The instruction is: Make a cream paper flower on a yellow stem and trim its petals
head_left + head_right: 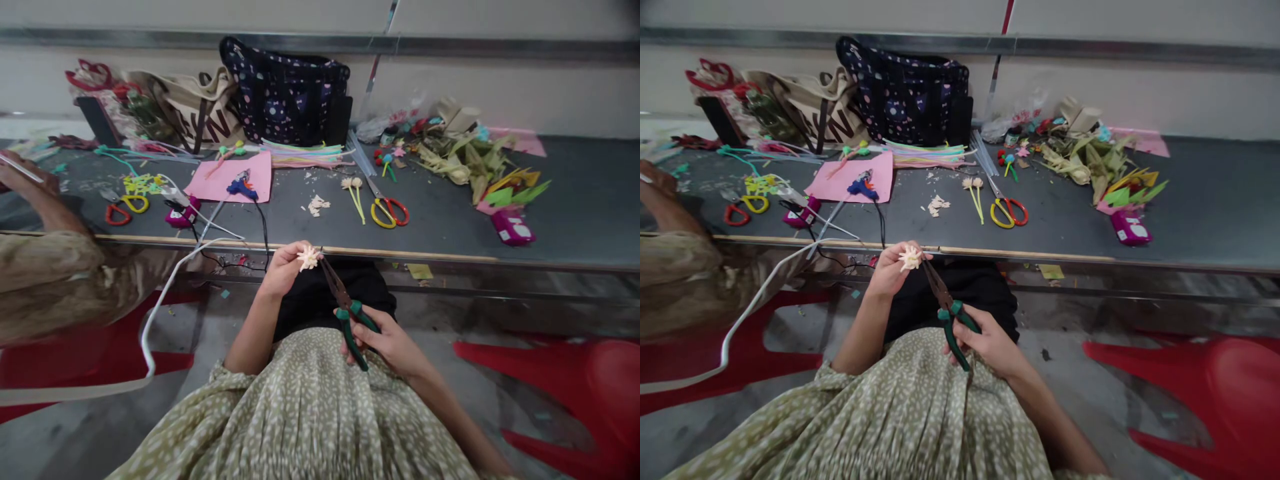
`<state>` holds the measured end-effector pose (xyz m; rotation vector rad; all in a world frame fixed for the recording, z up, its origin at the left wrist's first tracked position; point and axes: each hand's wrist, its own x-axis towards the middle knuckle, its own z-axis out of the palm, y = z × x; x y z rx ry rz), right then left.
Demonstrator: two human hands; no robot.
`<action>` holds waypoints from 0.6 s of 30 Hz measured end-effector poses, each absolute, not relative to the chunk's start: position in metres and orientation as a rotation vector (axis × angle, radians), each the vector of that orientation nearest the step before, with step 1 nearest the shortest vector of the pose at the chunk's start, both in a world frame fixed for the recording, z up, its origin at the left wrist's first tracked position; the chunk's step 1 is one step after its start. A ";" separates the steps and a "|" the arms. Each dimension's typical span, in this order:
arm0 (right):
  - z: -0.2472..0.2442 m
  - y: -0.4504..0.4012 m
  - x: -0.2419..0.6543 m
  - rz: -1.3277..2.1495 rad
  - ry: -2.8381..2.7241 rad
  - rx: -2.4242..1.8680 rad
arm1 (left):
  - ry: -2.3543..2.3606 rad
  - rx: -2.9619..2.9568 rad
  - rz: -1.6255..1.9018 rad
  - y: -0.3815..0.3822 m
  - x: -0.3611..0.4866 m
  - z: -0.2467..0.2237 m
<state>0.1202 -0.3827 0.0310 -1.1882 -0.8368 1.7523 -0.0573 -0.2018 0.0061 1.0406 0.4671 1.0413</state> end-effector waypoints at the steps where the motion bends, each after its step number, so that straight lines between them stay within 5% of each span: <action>1: 0.031 -0.382 0.120 1.752 -0.827 -1.179 | 0.463 1.044 1.038 -0.202 -0.057 0.007; 18: 0.031 -0.384 0.119 1.752 -0.874 -1.206 | 0.412 1.204 1.029 -0.199 -0.064 -0.001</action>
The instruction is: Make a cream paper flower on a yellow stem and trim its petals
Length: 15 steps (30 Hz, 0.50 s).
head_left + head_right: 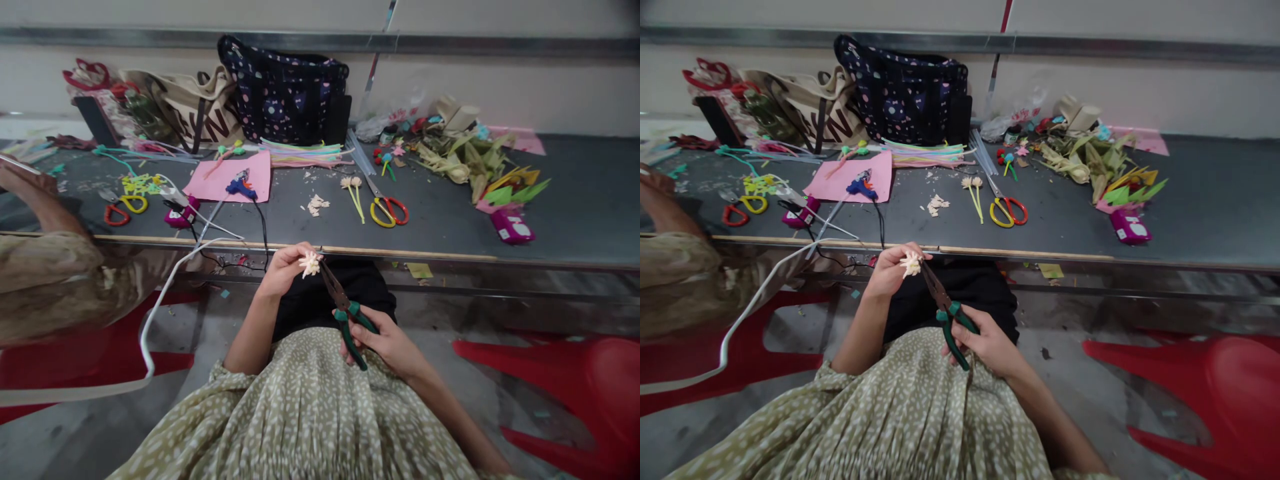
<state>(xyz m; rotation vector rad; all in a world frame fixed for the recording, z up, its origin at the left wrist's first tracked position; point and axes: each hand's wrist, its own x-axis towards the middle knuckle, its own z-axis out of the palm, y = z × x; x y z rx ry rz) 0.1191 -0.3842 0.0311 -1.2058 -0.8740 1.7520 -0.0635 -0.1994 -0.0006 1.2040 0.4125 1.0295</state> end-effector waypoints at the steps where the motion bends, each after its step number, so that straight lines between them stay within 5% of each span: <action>1: 0.032 -0.384 0.119 1.743 -0.875 -1.226 | 0.406 1.215 1.032 -0.199 -0.064 -0.001; 15: 0.027 -0.385 0.120 1.678 -0.943 -1.297 | 0.369 1.363 1.008 -0.196 -0.073 -0.001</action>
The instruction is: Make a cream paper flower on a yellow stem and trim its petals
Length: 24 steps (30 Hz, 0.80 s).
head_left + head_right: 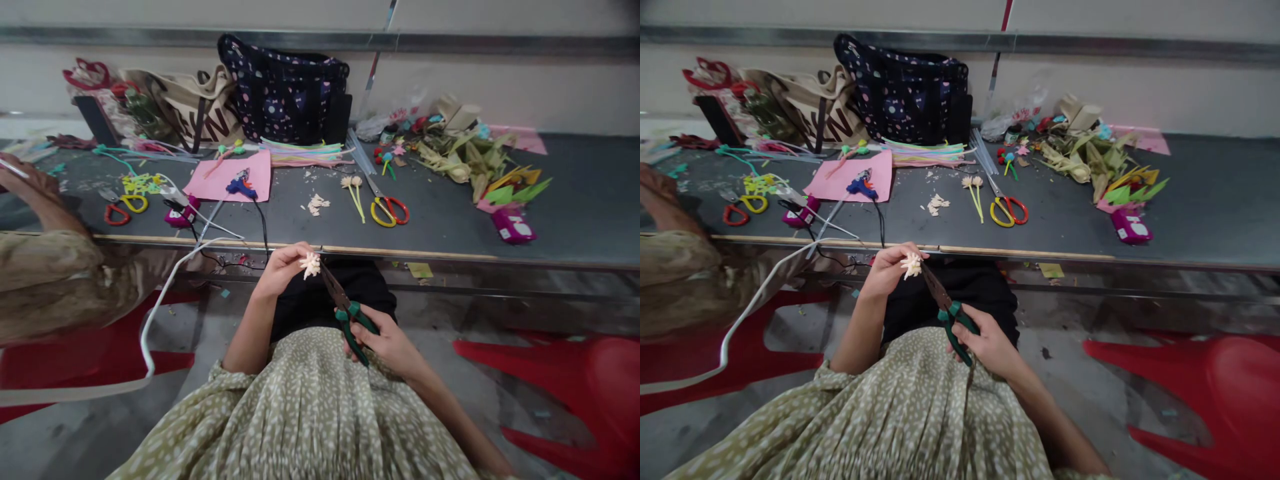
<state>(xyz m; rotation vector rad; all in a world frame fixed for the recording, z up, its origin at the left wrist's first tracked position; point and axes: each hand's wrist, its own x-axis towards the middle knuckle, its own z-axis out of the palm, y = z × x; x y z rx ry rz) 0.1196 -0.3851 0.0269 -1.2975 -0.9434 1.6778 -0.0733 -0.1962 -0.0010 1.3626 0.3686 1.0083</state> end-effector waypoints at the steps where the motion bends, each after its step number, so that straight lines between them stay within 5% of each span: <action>1: 0.026 -0.385 0.120 1.675 -0.951 -1.309 | 0.370 1.374 1.007 -0.196 -0.074 -0.001; 24: 0.028 -0.385 0.124 1.715 -0.967 -1.319 | 0.425 1.382 0.926 -0.195 -0.079 0.001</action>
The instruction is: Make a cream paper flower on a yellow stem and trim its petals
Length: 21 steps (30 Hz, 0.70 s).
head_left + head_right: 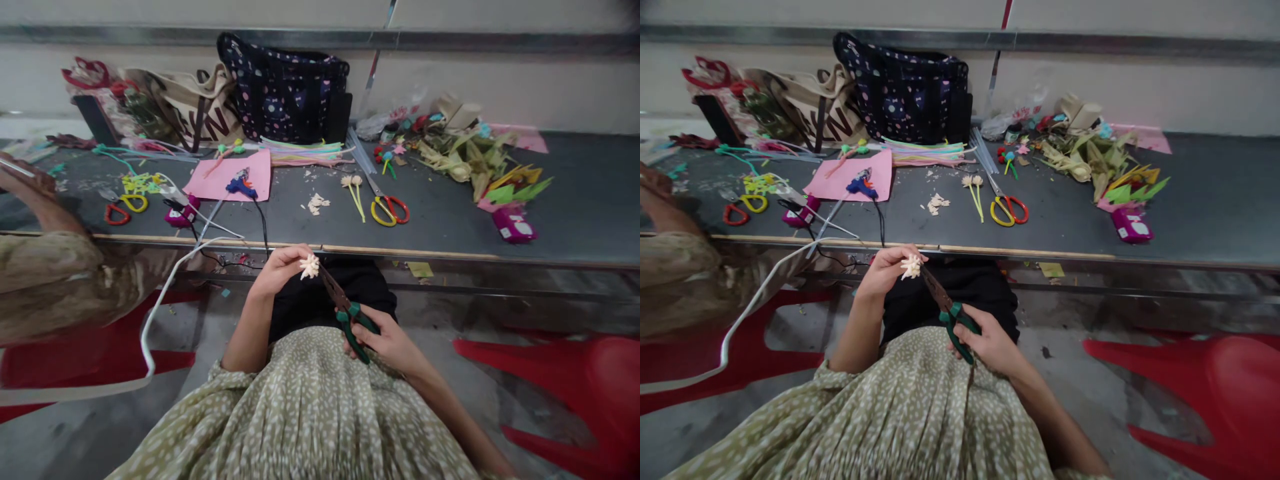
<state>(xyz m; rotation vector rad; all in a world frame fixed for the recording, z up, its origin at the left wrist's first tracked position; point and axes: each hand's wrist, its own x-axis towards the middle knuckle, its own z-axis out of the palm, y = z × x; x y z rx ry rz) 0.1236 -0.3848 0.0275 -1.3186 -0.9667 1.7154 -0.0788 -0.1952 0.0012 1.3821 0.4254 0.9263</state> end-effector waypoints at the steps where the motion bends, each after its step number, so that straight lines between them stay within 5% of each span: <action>1: 0.029 -0.385 0.124 1.723 -0.959 -1.307 | 0.424 1.376 0.919 -0.195 -0.079 0.001; 21: 0.014 -0.387 0.125 1.421 -1.214 -1.509 | 0.428 1.393 0.887 -0.195 -0.083 0.005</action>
